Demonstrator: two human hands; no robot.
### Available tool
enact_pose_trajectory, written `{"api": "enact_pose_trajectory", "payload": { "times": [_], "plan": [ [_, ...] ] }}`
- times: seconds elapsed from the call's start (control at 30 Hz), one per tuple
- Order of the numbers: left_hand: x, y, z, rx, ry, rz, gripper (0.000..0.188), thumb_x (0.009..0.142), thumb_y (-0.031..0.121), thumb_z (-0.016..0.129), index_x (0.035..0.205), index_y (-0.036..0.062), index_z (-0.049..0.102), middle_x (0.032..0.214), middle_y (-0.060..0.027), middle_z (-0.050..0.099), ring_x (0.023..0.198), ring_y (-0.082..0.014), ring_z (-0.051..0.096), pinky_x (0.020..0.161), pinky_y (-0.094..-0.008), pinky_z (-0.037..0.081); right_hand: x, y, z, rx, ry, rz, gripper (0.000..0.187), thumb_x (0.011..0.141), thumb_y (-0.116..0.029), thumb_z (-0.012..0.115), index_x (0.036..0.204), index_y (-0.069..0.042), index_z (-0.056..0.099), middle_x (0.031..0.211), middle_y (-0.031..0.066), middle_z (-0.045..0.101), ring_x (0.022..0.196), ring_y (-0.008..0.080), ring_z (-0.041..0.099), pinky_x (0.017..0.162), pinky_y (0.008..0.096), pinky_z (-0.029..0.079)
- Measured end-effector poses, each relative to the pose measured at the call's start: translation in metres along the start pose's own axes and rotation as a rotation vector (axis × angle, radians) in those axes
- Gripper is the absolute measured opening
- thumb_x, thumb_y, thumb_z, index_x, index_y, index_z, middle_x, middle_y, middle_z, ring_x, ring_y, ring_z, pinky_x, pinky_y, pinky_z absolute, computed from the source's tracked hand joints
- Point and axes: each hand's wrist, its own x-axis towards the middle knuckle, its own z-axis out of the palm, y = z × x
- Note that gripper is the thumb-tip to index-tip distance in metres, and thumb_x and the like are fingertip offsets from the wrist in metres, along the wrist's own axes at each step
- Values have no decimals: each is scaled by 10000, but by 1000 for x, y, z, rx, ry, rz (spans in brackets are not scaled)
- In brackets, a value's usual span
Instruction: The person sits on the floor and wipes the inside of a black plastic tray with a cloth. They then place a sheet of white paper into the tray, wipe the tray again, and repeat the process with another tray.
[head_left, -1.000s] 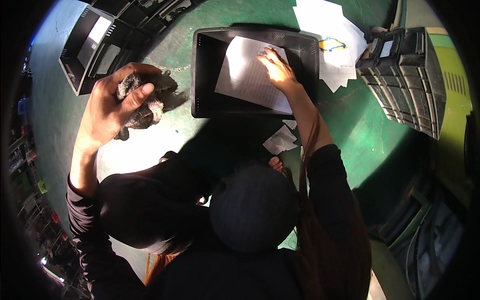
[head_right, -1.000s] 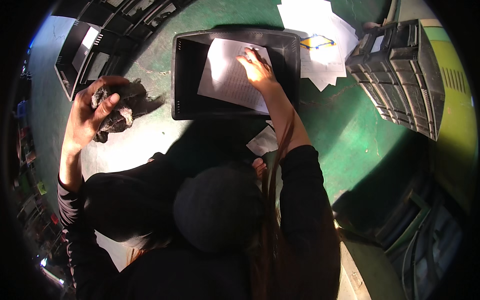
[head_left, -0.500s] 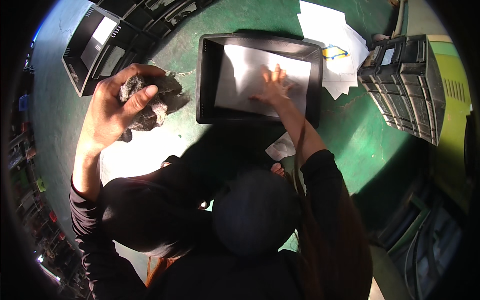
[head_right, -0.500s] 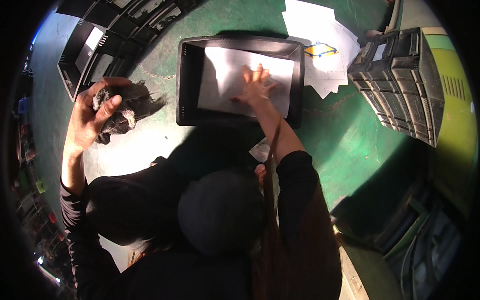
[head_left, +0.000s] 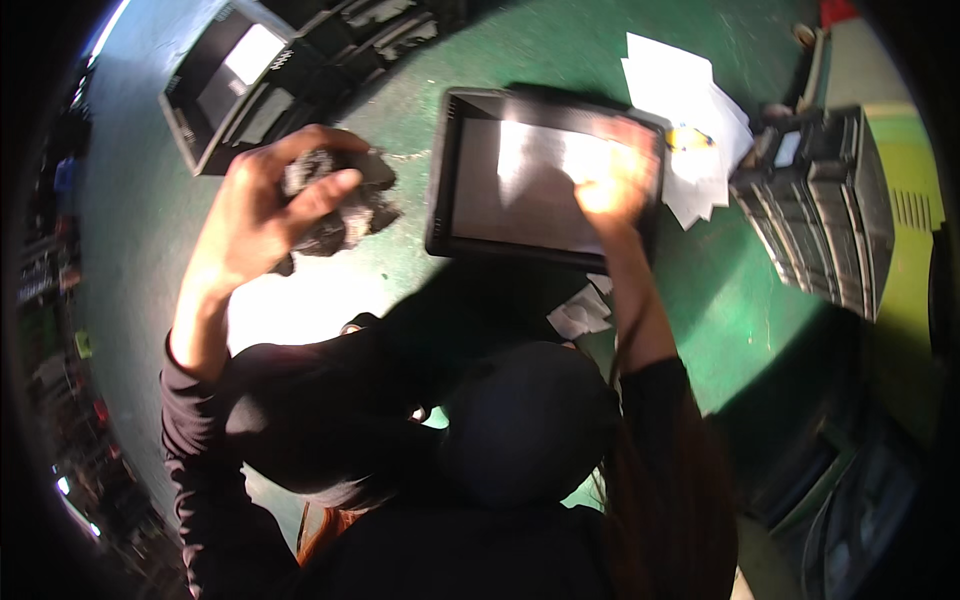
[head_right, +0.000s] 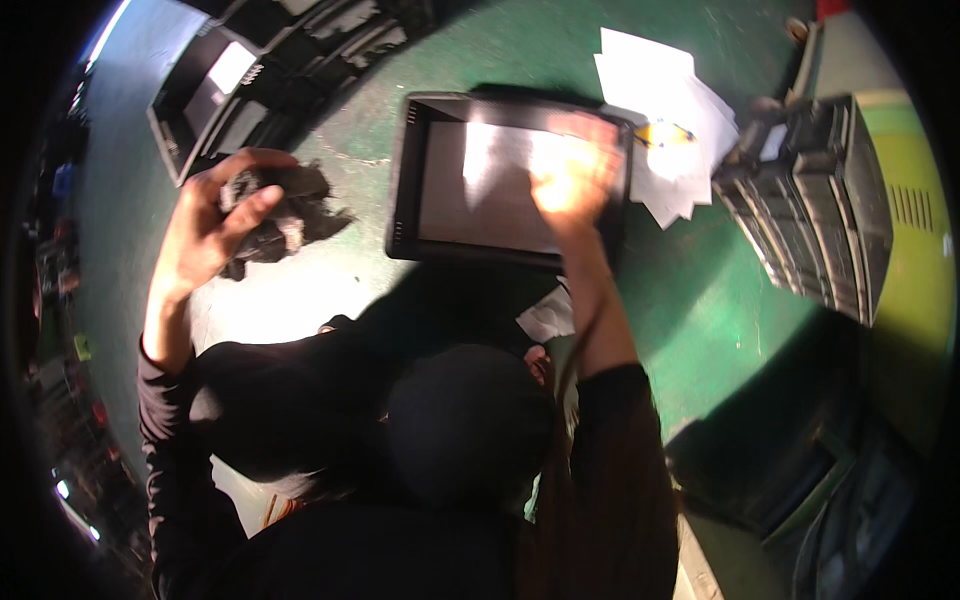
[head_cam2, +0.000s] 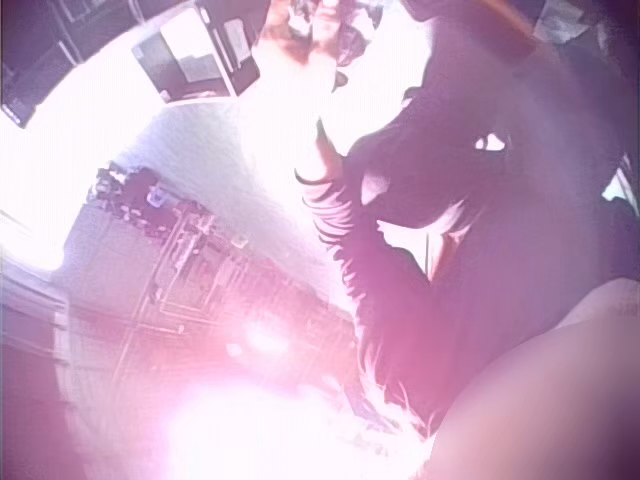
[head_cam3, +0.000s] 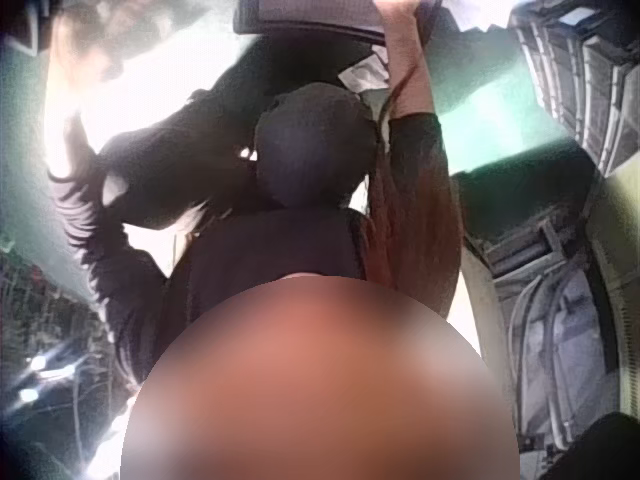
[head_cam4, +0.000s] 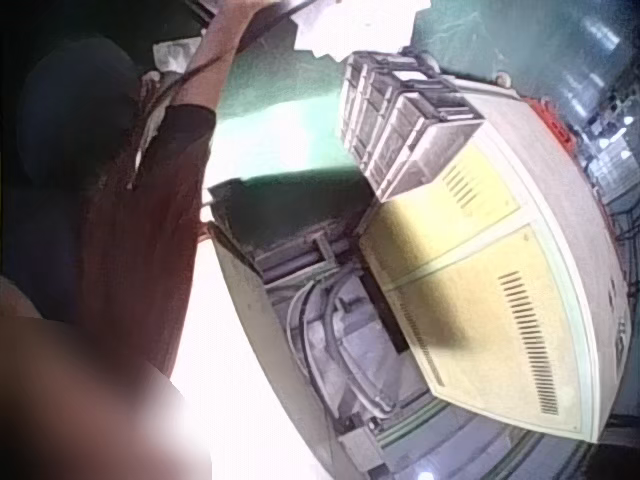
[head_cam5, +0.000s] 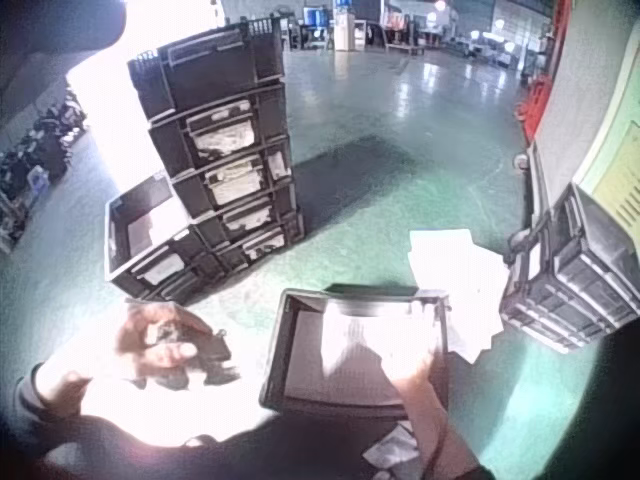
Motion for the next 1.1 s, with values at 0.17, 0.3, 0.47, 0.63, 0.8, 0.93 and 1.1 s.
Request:
{"api": "enact_pose_trajectory", "payload": {
  "times": [0.17,0.3,0.47,0.63,0.8,0.93,1.1],
  "plan": [
    [0,25,-13,59,-14,47,287,847,226,598,1022,0,579,887,-137,636,723,-199,634,657,-313,494,-38,166,9,265,-639,581,634,733,-291,639,1216,67,436,1160,277,518,1097,391,496,955,410,378],
    [-17,45,-7,140,60,336,294,797,249,636,973,22,573,874,-150,614,749,-328,621,651,-381,498,-3,124,-10,598,-591,775,548,723,-152,647,1196,54,462,1083,186,589,1012,297,557,892,335,409],
    [-51,85,17,-30,164,475,273,779,227,621,971,47,547,829,-96,536,730,-279,594,537,-369,494,99,-1,-70,1092,-862,689,364,742,-135,613,1073,-13,525,908,44,596,790,161,571,680,277,462],
    [-50,65,13,-238,441,502,304,737,173,640,1001,53,549,794,-75,504,727,-234,576,510,-321,476,133,-160,-146,1055,-810,179,315,833,-247,500,1040,-15,553,921,75,564,845,194,555,745,307,442],
    [-35,32,-3,-189,825,584,360,686,166,635,1029,74,574,795,-65,500,673,-222,562,510,-331,468,154,-277,-90,1513,-1266,1087,356,791,-248,620,1067,-50,516,1014,102,545,906,211,541,808,355,466],
    [-30,11,-27,-279,873,480,368,669,147,636,1024,70,579,820,-71,525,698,-251,579,545,-355,480,173,-363,-57,1614,-1047,989,400,762,-172,673,1063,21,493,1014,141,532,961,286,556,836,462,501],
    [-35,0,-42,-336,954,419,398,646,117,637,1036,72,575,840,-74,535,705,-270,580,556,-361,486,214,-415,-8,1662,-980,1061,323,783,-178,676,987,13,515,964,160,529,855,303,589,735,447,556]
  ]
}}
